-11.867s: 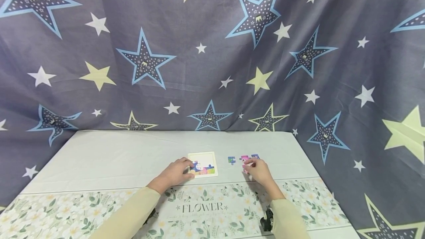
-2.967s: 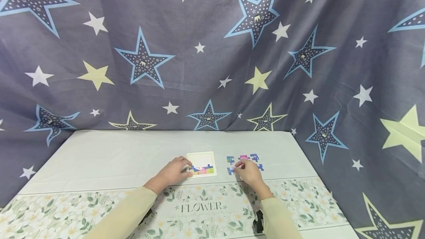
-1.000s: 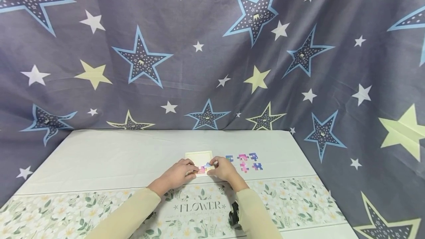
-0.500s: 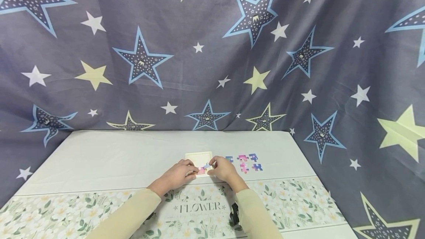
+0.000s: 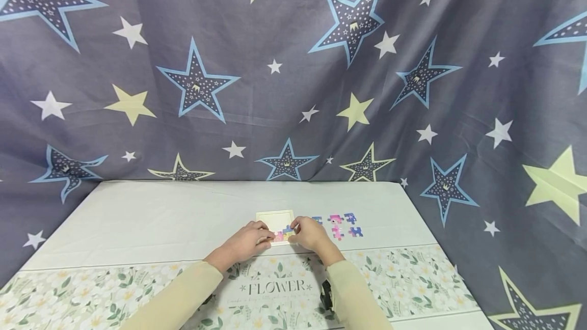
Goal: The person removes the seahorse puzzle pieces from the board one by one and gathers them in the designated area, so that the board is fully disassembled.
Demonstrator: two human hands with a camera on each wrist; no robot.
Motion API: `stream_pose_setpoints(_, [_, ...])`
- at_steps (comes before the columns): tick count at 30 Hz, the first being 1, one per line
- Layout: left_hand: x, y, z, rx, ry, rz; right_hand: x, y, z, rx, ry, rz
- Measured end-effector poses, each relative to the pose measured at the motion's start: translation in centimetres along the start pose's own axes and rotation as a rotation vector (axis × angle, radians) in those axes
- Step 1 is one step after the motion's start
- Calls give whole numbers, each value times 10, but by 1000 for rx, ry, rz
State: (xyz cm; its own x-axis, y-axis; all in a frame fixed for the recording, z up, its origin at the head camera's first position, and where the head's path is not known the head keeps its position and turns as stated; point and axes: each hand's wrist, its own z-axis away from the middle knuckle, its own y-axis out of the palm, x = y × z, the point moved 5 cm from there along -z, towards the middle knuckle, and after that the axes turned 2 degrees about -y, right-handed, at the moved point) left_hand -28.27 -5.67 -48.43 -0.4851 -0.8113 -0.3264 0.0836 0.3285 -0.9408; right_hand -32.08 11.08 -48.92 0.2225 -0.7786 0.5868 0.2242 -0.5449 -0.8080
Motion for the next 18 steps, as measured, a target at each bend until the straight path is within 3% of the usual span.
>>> stream_pose_setpoints(18, [2, 2, -1, -6, -8, 0, -6, -14, 9, -28, -37, -5])
